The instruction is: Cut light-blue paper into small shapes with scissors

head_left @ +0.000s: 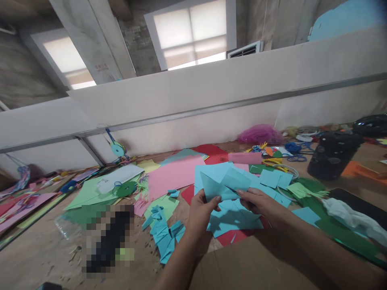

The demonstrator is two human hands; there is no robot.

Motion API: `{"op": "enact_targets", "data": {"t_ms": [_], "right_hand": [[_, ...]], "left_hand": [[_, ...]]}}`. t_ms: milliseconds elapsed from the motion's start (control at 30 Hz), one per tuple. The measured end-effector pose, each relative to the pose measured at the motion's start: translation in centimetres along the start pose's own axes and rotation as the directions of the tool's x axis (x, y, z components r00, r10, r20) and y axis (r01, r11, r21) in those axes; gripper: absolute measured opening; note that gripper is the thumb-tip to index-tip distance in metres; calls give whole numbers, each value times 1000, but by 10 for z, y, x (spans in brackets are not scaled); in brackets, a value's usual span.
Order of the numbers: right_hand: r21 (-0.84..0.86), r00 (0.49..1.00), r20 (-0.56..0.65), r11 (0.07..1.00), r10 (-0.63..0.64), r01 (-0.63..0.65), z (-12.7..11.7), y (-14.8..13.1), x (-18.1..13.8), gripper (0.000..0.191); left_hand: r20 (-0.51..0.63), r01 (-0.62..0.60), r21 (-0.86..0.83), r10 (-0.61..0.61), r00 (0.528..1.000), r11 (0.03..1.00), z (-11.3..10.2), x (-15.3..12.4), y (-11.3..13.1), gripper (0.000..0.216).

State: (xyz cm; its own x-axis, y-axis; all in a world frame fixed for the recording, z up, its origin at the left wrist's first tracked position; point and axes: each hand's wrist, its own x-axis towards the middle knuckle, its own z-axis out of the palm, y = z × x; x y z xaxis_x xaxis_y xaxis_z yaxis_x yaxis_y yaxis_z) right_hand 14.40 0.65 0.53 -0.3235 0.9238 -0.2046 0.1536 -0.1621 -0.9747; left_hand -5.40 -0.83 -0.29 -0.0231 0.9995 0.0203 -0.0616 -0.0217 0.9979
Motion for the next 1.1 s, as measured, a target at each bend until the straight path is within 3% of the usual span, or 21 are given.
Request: {"op": "enact_targets", "data": {"t_ms": [1100], "right_hand": [[-18, 993, -30, 994, -111, 111, 3, 3, 2, 52]], "left_hand": [[28, 42, 6, -42, 999, 999, 4, -3, 8, 32]]}}
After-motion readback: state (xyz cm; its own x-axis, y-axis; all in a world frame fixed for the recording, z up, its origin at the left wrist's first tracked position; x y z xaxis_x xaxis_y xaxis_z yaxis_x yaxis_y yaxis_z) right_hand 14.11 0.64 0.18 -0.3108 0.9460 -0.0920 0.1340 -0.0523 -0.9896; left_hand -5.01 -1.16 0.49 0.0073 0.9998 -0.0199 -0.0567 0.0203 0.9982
